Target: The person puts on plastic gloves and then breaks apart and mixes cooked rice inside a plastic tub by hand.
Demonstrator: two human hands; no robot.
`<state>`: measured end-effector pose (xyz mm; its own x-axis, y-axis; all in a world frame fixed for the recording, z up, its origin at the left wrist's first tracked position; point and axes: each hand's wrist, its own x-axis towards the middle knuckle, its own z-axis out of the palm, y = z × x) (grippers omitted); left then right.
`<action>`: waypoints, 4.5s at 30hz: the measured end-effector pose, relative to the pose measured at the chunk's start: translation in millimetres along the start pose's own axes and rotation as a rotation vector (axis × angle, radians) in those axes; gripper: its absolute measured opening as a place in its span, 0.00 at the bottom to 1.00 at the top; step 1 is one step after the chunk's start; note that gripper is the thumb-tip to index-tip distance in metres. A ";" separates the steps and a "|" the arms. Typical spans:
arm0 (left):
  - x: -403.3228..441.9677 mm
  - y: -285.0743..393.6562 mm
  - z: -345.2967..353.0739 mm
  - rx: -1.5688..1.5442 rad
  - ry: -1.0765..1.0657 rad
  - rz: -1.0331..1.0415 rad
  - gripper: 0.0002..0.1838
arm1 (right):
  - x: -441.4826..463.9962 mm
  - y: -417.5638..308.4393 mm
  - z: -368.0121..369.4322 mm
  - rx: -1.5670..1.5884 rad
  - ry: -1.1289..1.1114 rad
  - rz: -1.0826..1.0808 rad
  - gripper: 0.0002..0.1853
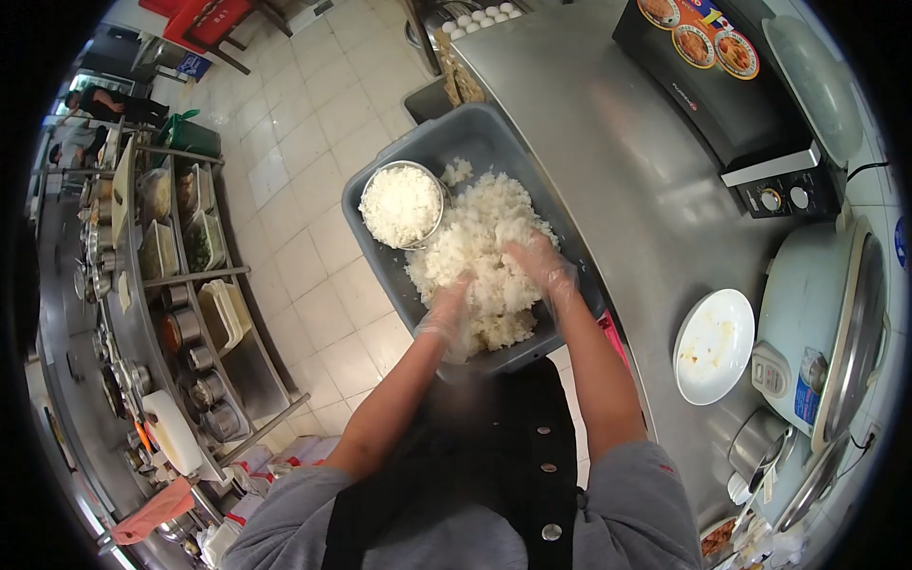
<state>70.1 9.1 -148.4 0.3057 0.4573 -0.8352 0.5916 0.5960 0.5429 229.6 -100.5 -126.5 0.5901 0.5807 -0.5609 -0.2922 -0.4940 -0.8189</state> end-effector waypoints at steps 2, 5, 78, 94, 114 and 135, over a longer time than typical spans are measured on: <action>22.9 -25.1 -12.9 -0.166 -0.259 -0.058 0.40 | 1.6 -27.1 -5.2 -0.110 0.042 0.009 0.37; 23.8 -46.1 -12.9 -0.127 -0.193 -0.006 0.41 | 14.2 -50.7 -4.2 -0.570 0.183 0.281 0.51; 109.8 -16.2 -68.1 0.120 -0.148 0.204 0.57 | -13.1 20.3 90.6 -1.234 -0.018 -0.258 0.42; 130.8 -36.4 -58.7 0.289 -0.147 0.298 0.56 | 128.4 -7.1 4.5 -0.628 0.114 -0.128 0.23; 74.3 -45.6 -43.7 0.823 -0.089 0.268 0.36 | 56.7 24.1 114.3 -1.170 -0.202 -0.191 0.21; 57.8 -54.8 -47.7 0.391 0.106 0.364 0.18 | -5.6 -35.7 25.1 -0.677 0.304 -0.345 0.10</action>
<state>19.8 34.3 -222.2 0.4778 0.6646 -0.5745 0.7008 0.1059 0.7054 217.8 -69.8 -97.2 0.7706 0.6186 -0.1535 0.4036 -0.6599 -0.6337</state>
